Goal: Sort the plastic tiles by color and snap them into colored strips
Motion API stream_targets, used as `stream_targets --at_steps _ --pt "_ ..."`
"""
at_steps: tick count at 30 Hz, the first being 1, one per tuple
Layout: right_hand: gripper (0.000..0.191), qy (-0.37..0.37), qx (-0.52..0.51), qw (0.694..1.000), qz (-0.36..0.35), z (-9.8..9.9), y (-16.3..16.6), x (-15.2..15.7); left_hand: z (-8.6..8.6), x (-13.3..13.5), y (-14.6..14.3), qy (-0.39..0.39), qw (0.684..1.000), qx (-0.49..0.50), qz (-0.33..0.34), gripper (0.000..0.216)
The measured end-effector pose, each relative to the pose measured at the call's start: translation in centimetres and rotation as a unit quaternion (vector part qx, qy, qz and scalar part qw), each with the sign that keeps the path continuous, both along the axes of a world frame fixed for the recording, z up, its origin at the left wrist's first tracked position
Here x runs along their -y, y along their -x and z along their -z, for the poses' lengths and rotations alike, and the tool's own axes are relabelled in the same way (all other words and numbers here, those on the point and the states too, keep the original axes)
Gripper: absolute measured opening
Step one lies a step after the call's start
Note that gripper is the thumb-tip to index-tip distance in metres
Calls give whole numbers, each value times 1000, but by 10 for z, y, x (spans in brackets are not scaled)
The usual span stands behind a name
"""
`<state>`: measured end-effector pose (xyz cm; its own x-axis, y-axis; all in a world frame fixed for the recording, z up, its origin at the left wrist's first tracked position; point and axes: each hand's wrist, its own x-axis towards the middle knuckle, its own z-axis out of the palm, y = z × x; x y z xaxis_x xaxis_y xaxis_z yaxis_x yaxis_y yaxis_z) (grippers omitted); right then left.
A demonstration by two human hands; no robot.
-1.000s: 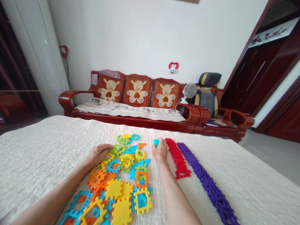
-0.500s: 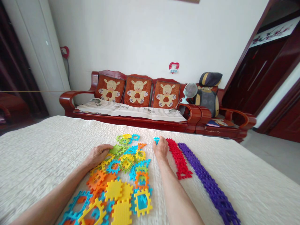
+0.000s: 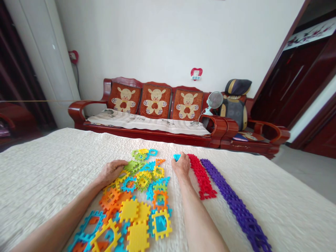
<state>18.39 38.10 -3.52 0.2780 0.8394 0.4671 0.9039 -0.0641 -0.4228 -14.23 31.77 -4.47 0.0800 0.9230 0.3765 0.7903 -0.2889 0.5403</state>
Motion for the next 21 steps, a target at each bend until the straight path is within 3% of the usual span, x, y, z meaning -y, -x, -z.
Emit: stream_targets --at_steps 3,8,14,18,21 --pt "50 -48 -7 998 -30 0 0 2 1 -1 0 -2 1000 -12 -1 37" --pt "34 -106 -12 971 -213 -4 14 -1 -1 1 -1 1 1000 -11 -12 36" --pt "37 -18 41 937 -347 -13 58 -12 -5 3 -1 5 1000 -4 -12 35" --pt "42 64 64 936 -339 -16 78 -16 -7 5 -3 19 1000 0 -19 35" --pt "40 79 69 934 -341 -18 81 -14 -8 6 -3 23 1000 2 -18 35"
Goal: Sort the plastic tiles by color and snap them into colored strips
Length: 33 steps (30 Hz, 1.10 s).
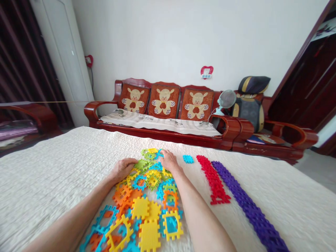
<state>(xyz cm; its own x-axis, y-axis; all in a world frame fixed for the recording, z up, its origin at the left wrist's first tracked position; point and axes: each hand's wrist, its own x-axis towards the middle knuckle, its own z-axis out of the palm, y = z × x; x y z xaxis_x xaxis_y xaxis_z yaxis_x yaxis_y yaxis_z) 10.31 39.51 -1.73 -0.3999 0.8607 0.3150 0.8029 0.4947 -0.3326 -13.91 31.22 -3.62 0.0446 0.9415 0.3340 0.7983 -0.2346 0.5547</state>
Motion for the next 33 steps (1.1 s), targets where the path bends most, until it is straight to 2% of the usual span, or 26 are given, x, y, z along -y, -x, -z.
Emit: stream_targets --at_steps 6,10,12,14,17,19,22,24,27,30,33 --pt "27 -4 13 999 -47 -6 -4 13 -2 1 -1 3 1000 1 -3 35" --pt "24 -85 -71 991 -71 -3 -7 21 -3 1 -2 4 1000 -1 -3 35" --pt "27 -129 -140 981 -37 -1 -16 25 -2 1 -1 4 1000 -1 -4 35" --pt "31 -148 -187 971 38 -1 -31 30 1 0 0 1 1000 -2 -2 35" --pt "35 -117 -188 957 185 -3 -64 39 4 -3 1 -8 1000 -4 1 35" --pt "35 -68 -147 956 245 -4 -85 44 6 -4 2 -12 1000 -1 7 35" --pt "37 -15 -79 969 234 -2 -105 49 8 -6 3 -13 1000 7 17 36" --pt "38 -25 -74 972 222 1 -108 52 10 -7 4 -10 1000 5 18 37" --pt "43 -55 -83 961 257 5 -104 63 11 -8 5 -7 1000 -5 14 38" --pt "56 -27 -57 957 283 4 -97 79 11 -8 5 -3 1000 -10 5 37" --pt "57 -3 -23 959 283 2 -91 91 8 -6 4 2 1000 -14 1 37"
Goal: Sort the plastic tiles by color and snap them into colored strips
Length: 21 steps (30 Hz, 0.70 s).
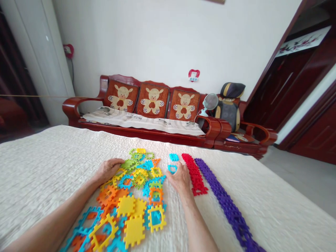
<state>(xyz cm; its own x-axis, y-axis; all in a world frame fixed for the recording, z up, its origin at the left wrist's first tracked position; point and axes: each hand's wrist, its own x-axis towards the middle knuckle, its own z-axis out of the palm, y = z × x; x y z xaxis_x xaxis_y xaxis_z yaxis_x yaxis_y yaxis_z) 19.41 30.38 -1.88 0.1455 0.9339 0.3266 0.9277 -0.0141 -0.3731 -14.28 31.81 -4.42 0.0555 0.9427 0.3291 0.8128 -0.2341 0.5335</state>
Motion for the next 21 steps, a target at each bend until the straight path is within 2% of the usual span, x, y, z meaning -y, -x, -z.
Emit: stream_targets --at_steps 5,9,12,21 --pt "49 -2 8 1000 10 1 4 0 -3 2 0 0 1000 3 3 38" --pt "53 -80 -58 995 -1 4 2 -13 -2 1 0 -6 1000 -2 -1 38" --pt "51 -114 -58 992 12 7 0 -24 -2 1 0 -9 1000 3 -2 37" --pt "47 -70 -13 997 40 13 -2 -30 -4 3 -2 -10 1000 7 0 36"
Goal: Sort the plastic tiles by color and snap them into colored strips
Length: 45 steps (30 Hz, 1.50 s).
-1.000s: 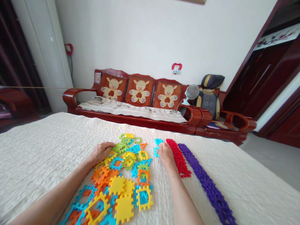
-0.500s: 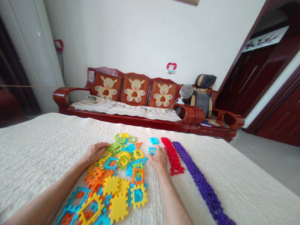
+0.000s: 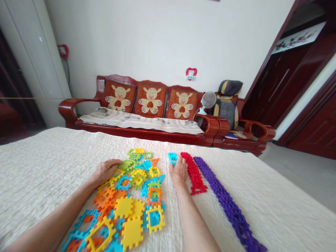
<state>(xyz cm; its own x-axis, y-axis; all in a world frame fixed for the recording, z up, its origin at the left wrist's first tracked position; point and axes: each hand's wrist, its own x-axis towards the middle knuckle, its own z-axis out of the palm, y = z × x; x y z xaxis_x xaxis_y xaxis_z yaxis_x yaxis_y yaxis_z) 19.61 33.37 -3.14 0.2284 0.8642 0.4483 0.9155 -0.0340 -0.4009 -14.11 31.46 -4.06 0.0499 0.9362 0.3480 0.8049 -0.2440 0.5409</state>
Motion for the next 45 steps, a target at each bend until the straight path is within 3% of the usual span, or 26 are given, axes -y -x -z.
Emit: stream_targets --at_steps 7,15,19,22,25,29,34,41,45 --pt "49 10 -6 1000 21 -2 3 1 1 -2 1 2 1000 -14 -1 37" --pt "45 -2 -10 1000 -3 5 -3 -5 -1 0 0 4 1000 -5 1 37" --pt "45 -65 -28 997 -17 1 1 -2 -3 1 -1 12 1000 -1 -4 36" --pt "32 -121 -54 981 -140 -5 15 2 -5 2 -2 11 1000 0 -6 36" --pt "20 -108 -64 944 -306 -9 37 8 -6 3 -3 8 1000 -2 -1 37" --pt "25 -76 -33 915 -396 -11 62 16 -4 2 -2 5 1000 -2 3 37" --pt "26 -30 -1 926 -376 -11 68 16 -3 0 -1 7 1000 -4 -1 36" --pt "30 -37 -45 930 -362 -9 64 8 -4 2 -2 1 1000 -13 3 37" --pt "42 49 30 938 -341 -16 66 -1 -2 1 -1 -2 1000 -18 8 38"
